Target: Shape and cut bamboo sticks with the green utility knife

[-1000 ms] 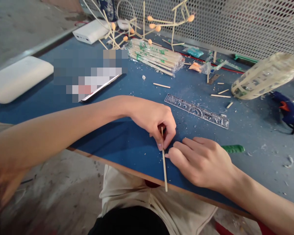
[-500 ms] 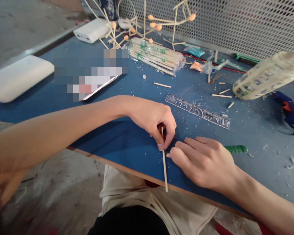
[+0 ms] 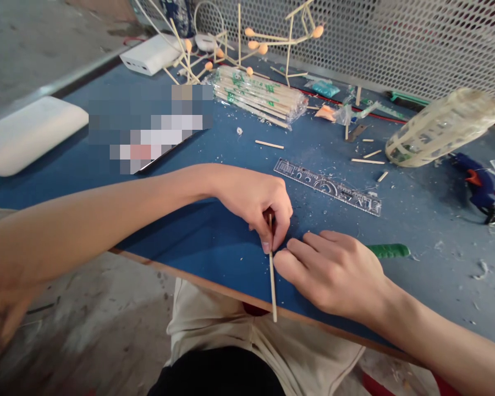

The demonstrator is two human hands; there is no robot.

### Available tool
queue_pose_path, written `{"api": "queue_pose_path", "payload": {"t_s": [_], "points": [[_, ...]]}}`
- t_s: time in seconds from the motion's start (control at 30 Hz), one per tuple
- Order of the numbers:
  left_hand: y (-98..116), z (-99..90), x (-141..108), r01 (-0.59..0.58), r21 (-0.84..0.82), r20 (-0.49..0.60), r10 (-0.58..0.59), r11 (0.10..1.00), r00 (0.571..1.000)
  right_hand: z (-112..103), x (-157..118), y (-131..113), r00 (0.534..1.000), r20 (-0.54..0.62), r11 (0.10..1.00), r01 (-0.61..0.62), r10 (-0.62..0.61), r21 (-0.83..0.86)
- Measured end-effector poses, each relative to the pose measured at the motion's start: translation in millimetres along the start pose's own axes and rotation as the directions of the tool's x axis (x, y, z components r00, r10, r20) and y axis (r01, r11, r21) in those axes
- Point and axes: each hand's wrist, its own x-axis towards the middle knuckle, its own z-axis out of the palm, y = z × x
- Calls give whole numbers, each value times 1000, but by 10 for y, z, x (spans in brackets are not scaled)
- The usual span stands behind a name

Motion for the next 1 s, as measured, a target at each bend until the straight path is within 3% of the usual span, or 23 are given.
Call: {"api": "queue_pose_path", "payload": {"t_s": [0.4, 0.6, 0.8, 1.0], "points": [[14, 2, -13, -1, 32, -16, 2, 999, 1000, 32, 1, 1, 1000, 13, 1000, 11, -11, -19], [4, 9, -6, 0, 45, -29, 1, 999, 1000, 49, 5, -26, 999, -10, 998, -50, 49, -29], [-14, 15, -4, 5, 59, -28, -3, 998, 1000, 26, 12, -19, 1000, -18, 1000, 10, -11, -27], [48, 0, -25, 60, 6, 0, -60, 998, 998, -38, 17, -15, 994, -105, 999, -19, 23, 41]]}}
